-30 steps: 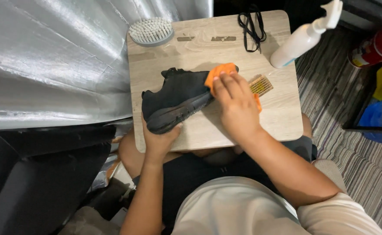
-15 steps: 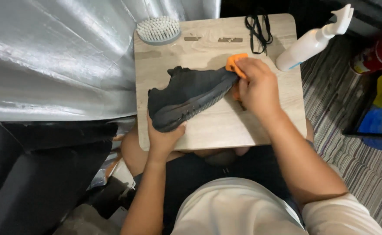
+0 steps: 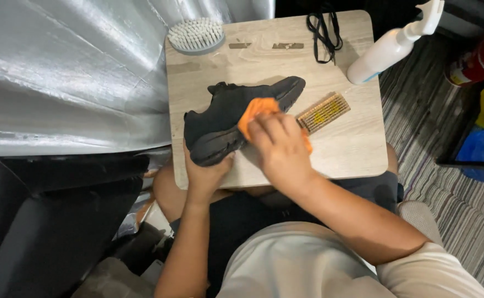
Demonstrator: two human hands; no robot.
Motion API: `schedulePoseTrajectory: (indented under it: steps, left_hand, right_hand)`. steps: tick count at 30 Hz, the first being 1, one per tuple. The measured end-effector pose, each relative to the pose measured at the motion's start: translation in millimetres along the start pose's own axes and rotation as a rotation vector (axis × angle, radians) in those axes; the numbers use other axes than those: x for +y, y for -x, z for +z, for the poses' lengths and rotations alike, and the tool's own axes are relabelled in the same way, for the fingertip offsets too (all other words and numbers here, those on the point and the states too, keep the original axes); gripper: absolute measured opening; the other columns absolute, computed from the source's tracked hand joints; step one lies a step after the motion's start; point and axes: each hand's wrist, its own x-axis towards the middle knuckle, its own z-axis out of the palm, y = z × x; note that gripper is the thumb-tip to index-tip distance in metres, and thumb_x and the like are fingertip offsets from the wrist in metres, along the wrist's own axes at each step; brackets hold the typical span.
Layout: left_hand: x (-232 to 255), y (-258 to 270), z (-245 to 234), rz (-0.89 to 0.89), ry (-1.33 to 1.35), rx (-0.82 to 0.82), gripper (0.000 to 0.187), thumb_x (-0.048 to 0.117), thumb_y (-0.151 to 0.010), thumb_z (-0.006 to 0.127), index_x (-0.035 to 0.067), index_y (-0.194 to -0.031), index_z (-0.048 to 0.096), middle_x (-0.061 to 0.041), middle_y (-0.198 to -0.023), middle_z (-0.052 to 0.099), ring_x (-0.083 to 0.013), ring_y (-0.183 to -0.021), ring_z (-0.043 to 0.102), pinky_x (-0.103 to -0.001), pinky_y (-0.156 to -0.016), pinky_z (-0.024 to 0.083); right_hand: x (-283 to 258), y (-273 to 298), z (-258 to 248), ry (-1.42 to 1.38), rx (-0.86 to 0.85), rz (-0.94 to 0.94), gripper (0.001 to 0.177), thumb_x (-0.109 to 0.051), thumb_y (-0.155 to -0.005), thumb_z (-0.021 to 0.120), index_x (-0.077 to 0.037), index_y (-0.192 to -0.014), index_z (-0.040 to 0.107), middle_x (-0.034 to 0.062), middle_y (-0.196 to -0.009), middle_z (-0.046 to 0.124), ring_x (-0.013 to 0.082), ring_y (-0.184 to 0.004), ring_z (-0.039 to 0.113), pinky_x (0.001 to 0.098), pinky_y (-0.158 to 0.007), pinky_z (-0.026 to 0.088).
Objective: The person scrubs a black shoe with a brush, focusing on the sole and upper. They then wipe the shoe with an orange cloth and spray it with a cleaning solution from a white bottle.
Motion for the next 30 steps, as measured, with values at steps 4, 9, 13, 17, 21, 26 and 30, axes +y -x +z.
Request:
schedulePoseTrajectory:
  steps: [4,9,13,17,21,26,30]
  left_hand:
    - [-6,0,1,-0.041,-0.002,0.002,0.104,0.005,-0.061,0.091,0.001,-0.147,0.034,-0.023,-0.135,0.051,-0.0388,-0.130,0.051,-0.056,-0.113,0.040]
    - [-1,2,1,-0.068,0.013,0.015,0.109,0.005,-0.054,0.090,0.000,-0.146,0.032,-0.027,-0.135,0.050,-0.0430,-0.131,0.050,-0.060,-0.113,0.037]
    - [-15,-2,10,-0.105,-0.040,0.050,0.124,0.014,-0.052,0.098,-0.001,-0.153,0.026,-0.030,-0.143,0.045,-0.0441,-0.136,0.047,-0.056,-0.116,0.037]
    - [-9,3,6,-0.104,-0.008,0.064,0.122,0.014,-0.055,0.096,-0.005,-0.153,0.024,-0.035,-0.145,0.042,-0.0495,-0.139,0.042,-0.060,-0.118,0.034]
    - [-14,1,6,-0.133,-0.066,0.051,0.127,0.019,-0.055,0.098,-0.003,-0.154,0.022,-0.033,-0.146,0.042,-0.0469,-0.140,0.042,-0.058,-0.118,0.035]
    - [-8,-2,6,-0.035,-0.079,0.073,0.119,0.016,-0.052,0.100,-0.006,-0.147,0.032,-0.028,-0.132,0.055,-0.0420,-0.126,0.056,-0.054,-0.112,0.043]
    - [-8,-3,1,0.029,-0.053,0.084,0.115,0.014,-0.051,0.100,-0.001,-0.144,0.035,-0.021,-0.125,0.060,-0.0329,-0.120,0.060,-0.048,-0.109,0.046]
  right_hand:
    - [3,-17,-21,-0.311,0.065,0.085,0.024,0.003,-0.084,0.064,-0.006,-0.103,0.075,0.0113,-0.109,0.070,0.0350,-0.102,0.063,0.0406,-0.091,0.051]
    - [84,-8,-2,-0.080,0.197,0.082,0.026,0.007,-0.086,0.069,-0.002,-0.108,0.079,0.0160,-0.113,0.070,0.0370,-0.104,0.065,0.0431,-0.095,0.052]
    - [76,1,17,0.010,0.190,0.075,0.029,0.005,-0.087,0.066,0.002,-0.113,0.076,0.0201,-0.109,0.065,0.0401,-0.099,0.063,0.0458,-0.089,0.053]
    - [55,3,16,0.066,0.238,0.065,0.028,0.002,-0.094,0.060,0.001,-0.118,0.075,0.0182,-0.110,0.063,0.0376,-0.097,0.062,0.0428,-0.086,0.053]
    - [24,-5,5,-0.046,0.256,0.064,0.027,0.000,-0.098,0.058,0.001,-0.120,0.074,0.0189,-0.111,0.063,0.0401,-0.100,0.061,0.0449,-0.088,0.053]
    - [-23,14,33,-0.186,0.215,0.056,0.031,0.003,-0.091,0.062,0.001,-0.120,0.072,0.0200,-0.106,0.063,0.0412,-0.099,0.064,0.0423,-0.087,0.056]
    - [-38,-5,6,-0.387,0.185,0.144,0.033,0.006,-0.082,0.063,-0.004,-0.110,0.077,0.0128,-0.107,0.067,0.0342,-0.096,0.068,0.0380,-0.087,0.058]
